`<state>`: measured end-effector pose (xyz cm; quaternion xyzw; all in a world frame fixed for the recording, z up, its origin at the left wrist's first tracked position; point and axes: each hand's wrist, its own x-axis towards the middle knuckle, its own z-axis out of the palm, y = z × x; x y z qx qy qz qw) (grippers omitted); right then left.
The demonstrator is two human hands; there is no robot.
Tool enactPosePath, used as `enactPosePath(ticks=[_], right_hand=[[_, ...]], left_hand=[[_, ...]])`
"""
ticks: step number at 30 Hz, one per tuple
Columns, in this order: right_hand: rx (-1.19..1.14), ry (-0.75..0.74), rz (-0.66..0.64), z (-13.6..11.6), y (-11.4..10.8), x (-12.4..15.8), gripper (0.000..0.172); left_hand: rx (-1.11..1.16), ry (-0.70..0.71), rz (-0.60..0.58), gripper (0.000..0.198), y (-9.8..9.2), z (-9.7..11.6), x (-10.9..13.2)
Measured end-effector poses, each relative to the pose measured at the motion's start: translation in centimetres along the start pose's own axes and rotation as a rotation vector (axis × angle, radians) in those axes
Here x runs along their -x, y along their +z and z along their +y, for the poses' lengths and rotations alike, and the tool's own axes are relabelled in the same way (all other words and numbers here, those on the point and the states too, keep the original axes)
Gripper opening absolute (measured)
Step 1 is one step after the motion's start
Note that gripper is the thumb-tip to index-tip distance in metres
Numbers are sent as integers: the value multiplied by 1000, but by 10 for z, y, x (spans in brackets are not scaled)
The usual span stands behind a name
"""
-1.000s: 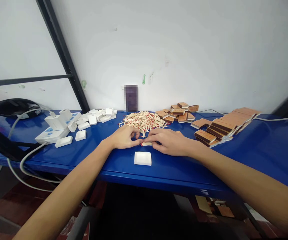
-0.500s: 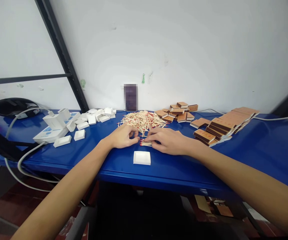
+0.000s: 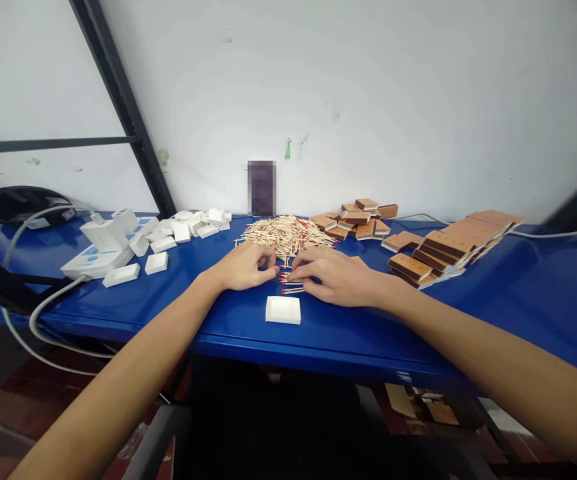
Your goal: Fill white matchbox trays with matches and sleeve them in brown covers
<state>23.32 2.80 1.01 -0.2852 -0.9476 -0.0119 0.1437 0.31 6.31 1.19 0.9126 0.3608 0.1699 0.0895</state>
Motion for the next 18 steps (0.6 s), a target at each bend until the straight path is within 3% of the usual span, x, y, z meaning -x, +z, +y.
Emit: enactPosePath(ticks=[18], right_hand=[[-17, -12, 44, -2, 1, 1, 29]], left_hand=[[-4, 17, 19, 26, 0, -1, 1]])
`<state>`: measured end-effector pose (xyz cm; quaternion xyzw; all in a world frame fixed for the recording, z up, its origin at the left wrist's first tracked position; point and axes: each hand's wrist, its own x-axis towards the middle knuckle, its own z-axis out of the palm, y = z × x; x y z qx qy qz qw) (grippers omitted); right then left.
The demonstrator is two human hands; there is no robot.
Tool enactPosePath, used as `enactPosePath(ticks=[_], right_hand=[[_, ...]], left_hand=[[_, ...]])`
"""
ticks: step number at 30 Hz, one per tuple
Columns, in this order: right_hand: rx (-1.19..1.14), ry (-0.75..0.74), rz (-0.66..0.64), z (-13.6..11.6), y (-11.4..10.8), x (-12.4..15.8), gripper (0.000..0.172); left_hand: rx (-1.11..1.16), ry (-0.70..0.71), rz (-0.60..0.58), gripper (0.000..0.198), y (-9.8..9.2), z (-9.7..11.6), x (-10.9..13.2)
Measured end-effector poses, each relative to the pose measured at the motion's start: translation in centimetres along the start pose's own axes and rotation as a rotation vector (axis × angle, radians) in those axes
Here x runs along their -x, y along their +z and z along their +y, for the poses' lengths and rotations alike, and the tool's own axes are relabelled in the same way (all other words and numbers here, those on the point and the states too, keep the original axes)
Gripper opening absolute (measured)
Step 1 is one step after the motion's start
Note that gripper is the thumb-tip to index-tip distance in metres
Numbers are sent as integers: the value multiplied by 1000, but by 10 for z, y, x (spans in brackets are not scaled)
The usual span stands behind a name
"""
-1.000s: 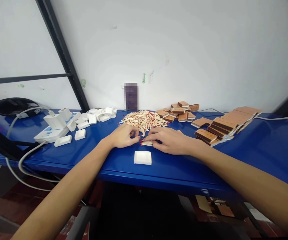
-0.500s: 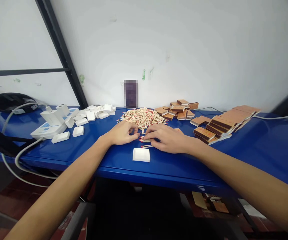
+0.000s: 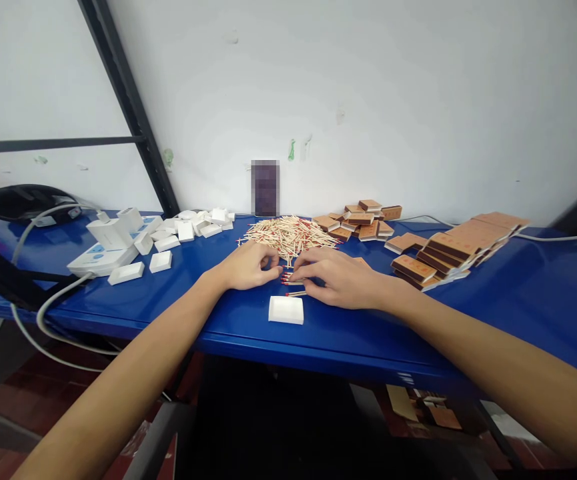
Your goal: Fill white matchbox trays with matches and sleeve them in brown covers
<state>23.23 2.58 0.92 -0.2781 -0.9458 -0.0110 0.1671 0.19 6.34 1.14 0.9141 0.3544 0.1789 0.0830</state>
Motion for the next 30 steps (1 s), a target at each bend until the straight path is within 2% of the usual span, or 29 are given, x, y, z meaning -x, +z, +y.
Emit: enactPosePath(ticks=[7, 13, 20, 23, 30], right_hand=[[-31, 37, -34, -1, -4, 1, 29], [-67, 135, -112, -2, -7, 3, 43], [-52, 188, -74, 0, -3, 1, 45], [-70, 181, -68, 2, 1, 1, 41], [-144, 120, 13, 8, 11, -2, 22]], left_hand=[[11, -1, -14, 28, 0, 1, 0], [14, -4, 7, 20, -1, 5, 1], [26, -8, 6, 22, -3, 6, 2], [17, -6, 2, 23, -2, 6, 1], [14, -3, -48, 24, -3, 10, 1]])
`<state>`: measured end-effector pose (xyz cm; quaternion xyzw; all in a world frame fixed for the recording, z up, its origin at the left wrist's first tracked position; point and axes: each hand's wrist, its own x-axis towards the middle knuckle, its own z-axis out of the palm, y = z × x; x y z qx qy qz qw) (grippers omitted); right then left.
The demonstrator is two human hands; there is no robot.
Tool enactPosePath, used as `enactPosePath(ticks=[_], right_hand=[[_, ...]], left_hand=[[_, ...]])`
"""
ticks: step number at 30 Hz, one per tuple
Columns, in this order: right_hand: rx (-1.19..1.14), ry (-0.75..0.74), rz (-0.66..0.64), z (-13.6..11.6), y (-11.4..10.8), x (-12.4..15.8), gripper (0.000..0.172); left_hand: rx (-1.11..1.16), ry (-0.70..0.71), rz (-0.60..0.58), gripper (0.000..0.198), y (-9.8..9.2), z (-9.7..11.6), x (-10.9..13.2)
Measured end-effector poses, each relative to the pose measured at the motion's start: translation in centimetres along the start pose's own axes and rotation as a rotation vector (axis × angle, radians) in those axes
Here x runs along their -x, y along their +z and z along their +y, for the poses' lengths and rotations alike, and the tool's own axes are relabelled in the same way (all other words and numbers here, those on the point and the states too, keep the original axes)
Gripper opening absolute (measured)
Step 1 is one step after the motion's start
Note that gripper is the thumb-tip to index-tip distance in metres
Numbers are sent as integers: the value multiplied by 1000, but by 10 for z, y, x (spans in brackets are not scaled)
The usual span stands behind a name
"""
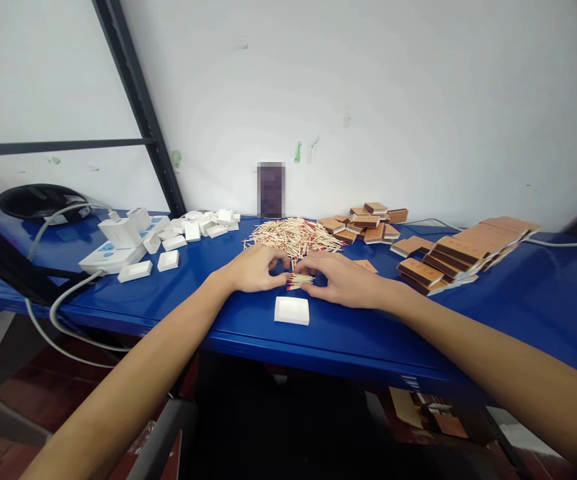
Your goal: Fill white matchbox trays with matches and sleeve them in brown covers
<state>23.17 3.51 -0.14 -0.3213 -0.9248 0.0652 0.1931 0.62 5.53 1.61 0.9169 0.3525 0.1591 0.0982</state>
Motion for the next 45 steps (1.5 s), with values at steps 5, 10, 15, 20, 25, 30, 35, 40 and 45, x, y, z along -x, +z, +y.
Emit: enactPosePath(ticks=[5, 10, 15, 20, 25, 30, 35, 40, 45], right_hand=[[-20, -31, 43, 3, 3, -4, 16], [-1, -27, 69, 5, 5, -4, 18], [-21, -3, 92, 6, 6, -4, 18], [-62, 14, 97, 5, 6, -4, 17], [-63, 22, 89, 6, 5, -4, 17], [-60, 19, 93, 6, 5, -3, 15], [-73, 24, 112, 4, 5, -4, 15], [-70, 39, 119, 3, 6, -5, 14], [-44, 106, 92, 2, 5, -5, 14]], left_hand=[[30, 11, -1, 28, 1, -1, 1], [63, 28, 11, 29, 4, -2, 1], [84, 70, 31, 27, 6, -2, 1], [0, 133, 25, 24, 3, -1, 0], [-125, 158, 28, 27, -1, 0, 1], [-147, 177, 75, 35, 1, 2, 2], [-84, 205, 63, 23, 5, 3, -1], [-59, 233, 76, 21, 6, 1, -4], [-95, 191, 49, 15, 7, 3, -6]])
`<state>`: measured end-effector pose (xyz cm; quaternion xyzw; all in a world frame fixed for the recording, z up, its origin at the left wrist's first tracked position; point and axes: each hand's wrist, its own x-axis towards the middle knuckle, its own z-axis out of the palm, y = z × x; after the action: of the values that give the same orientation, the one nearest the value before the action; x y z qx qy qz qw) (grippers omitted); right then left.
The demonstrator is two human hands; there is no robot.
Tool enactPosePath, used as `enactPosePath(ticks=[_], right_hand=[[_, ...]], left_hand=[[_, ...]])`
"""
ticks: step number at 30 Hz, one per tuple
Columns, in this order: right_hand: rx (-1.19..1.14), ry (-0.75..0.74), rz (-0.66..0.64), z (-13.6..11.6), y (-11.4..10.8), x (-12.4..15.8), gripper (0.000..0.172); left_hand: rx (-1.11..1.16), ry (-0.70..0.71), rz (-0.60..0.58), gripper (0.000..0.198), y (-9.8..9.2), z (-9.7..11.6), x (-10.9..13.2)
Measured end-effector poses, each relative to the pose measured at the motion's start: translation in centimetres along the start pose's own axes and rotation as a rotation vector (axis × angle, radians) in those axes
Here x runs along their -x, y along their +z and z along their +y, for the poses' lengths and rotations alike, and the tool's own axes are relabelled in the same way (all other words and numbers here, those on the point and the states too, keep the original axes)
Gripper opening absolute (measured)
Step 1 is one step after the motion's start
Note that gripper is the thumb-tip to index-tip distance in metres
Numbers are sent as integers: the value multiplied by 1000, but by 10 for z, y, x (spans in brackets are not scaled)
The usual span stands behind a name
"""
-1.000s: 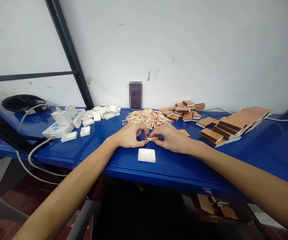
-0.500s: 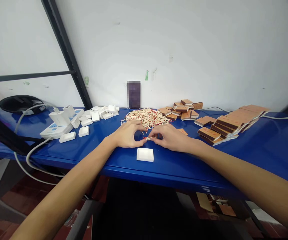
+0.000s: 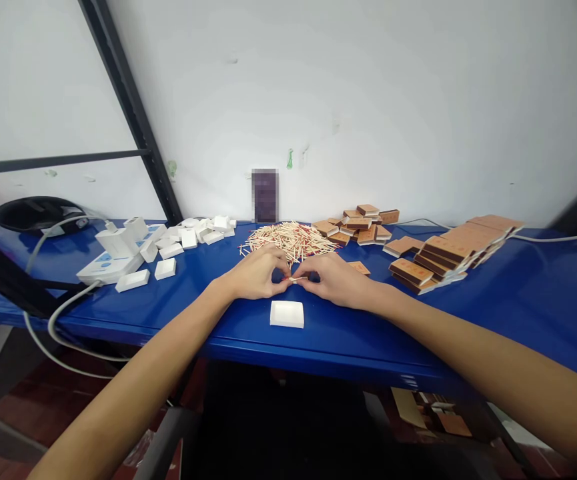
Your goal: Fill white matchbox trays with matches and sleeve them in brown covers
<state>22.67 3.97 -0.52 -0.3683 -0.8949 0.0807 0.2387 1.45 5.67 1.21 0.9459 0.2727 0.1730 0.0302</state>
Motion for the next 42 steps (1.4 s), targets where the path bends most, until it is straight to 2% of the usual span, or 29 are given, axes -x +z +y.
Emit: enactPosePath(ticks=[9, 16, 23, 29, 34, 37, 42], right_hand=[[-21, 45, 38, 1, 5, -3, 12], [-50, 67, 38, -6, 4, -3, 11], [-180, 55, -6, 0, 2, -5, 11], [-192, 34, 16, -2, 1, -7, 10], [-240, 48, 53, -28, -11, -1, 8], [-309, -4, 13, -47, -18, 8, 6], [-299, -23, -94, -58, -17, 19, 4]], left_hand=[[-206, -70, -238, 7, -14, 14, -15], [-278, -78, -421, 10, -24, 24, -32], [-255, -27, -392, 14, -23, 23, -28], [-195, -7, -382, 17, -26, 20, -26], [-169, -50, -377, 8, -50, 38, -14], [-121, -23, -396, 2, -61, 53, 1], [-74, -12, -402, 7, -54, 63, 18]])
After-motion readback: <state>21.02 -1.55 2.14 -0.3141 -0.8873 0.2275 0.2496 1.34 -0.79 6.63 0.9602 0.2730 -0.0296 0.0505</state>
